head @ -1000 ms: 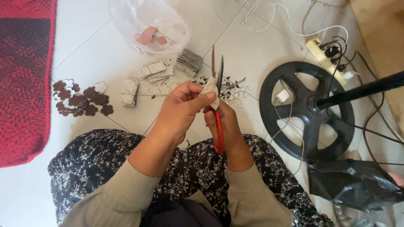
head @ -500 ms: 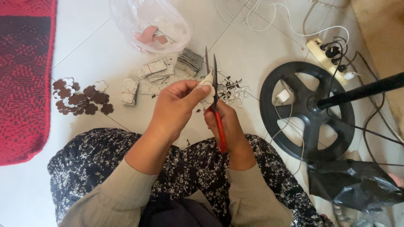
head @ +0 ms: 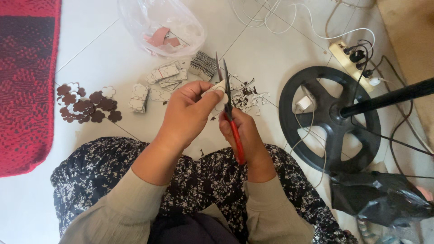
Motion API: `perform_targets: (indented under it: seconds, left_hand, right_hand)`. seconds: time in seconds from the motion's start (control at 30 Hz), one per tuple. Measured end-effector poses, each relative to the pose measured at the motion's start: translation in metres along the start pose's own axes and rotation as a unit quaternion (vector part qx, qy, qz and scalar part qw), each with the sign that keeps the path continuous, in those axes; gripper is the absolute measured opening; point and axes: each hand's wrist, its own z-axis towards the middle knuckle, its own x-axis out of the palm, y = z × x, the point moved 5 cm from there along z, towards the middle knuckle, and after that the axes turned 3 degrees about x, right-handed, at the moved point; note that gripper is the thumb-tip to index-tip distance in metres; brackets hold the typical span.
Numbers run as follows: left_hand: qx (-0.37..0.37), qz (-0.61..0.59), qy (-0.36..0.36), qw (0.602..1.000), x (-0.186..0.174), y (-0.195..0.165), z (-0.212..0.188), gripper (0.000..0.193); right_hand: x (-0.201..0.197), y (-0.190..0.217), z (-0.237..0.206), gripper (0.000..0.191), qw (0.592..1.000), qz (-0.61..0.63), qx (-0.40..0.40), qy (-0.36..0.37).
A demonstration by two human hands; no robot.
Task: The person sits on the floor and uses red-handled scissors to cut cloud-shaped outlines from small white paper pieces. They handle the pieces one at a time, trimming edges and placing finished shapes into a pile on the floor.
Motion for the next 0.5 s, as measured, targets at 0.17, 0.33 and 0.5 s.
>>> perform_targets:
  seconds: [0.17, 0.33, 0.5]
  left_hand:
    - [0.016, -0.001, 0.023, 1.0, -0.001, -0.004, 0.004, 0.013]
    - [0.022, 0.065, 0.022, 0.997, -0.004, -0.01, 0.005, 0.014]
    - [0.014, 0.104, 0.025, 0.994, -0.006, -0.012, 0.008, 0.016]
  right_hand:
    - [-0.001, -0.001, 0.001, 0.049, 1.0, 0.008, 0.019, 0.003]
    - [-0.002, 0.001, -0.001, 0.051, 0.999, 0.01, 0.032, 0.007]
    - [-0.005, 0.0, 0.0, 0.048, 0.999, -0.003, 0.035, 0.013]
